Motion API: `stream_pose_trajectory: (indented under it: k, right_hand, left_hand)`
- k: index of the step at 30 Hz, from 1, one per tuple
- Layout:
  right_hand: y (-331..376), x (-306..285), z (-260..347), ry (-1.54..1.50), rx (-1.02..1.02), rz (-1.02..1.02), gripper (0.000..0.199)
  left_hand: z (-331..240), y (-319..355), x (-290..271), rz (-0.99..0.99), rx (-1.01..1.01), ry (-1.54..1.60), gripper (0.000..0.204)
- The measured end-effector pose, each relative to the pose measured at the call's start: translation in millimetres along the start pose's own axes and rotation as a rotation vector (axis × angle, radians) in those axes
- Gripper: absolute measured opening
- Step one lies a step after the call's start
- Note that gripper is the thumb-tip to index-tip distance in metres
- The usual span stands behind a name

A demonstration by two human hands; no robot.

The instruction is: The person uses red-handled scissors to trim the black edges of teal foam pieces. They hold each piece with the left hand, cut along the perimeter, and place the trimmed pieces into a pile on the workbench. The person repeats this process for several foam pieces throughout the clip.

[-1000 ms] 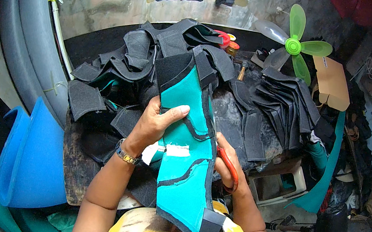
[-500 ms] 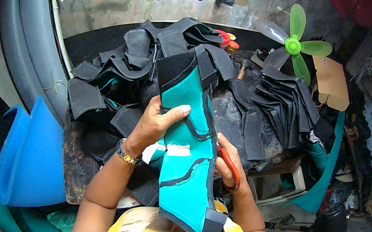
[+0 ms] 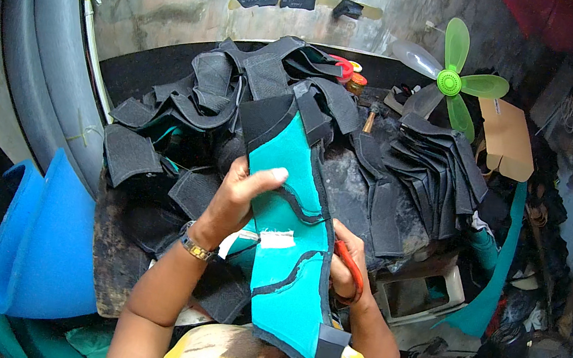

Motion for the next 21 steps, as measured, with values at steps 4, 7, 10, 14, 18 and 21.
stream_pose_trajectory:
  k: [4, 7, 10, 14, 18, 21]
  right_hand:
    - [0.1, 2.1, -0.9, 0.051, 0.015, 0.074, 0.027]
    - [-3.9, 4.9, 3.2, 0.191, -0.124, 0.125, 0.031]
    - [-5.1, 4.3, 5.1, 0.233, -0.184, 0.103, 0.036]
    - [-5.2, 8.6, 6.0, 0.210, -0.167, 0.097, 0.037]
    - [-6.1, 8.5, 12.2, 0.196, -0.150, 0.127, 0.037]
    - [-5.7, 1.5, 8.9, 0.228, -0.023, 0.121, 0.035]
  left_hand:
    - [5.2, -3.8, 0.5, 0.157, -0.212, 0.414, 0.029]
    - [-0.9, -3.2, 0.3, 0.165, -0.163, 0.229, 0.027]
    - [-8.9, -1.9, 5.8, 0.171, -0.076, 0.342, 0.025]
    - [-8.2, -1.3, 6.4, 0.181, -0.099, 0.334, 0.024]
    - [-7.2, -1.7, 4.7, 0.155, -0.089, 0.365, 0.026]
    - [-8.4, -2.0, 4.6, 0.105, -0.054, 0.341, 0.030]
Point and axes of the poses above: each hand's wrist, its own y-axis away from the middle knuckle, its own x-axis out of the palm, z = x × y, the point moved 7 cm from there along -y, towards the middle knuckle, and after that the axes turned 14 degrees about -y, right-handed, at the moved point
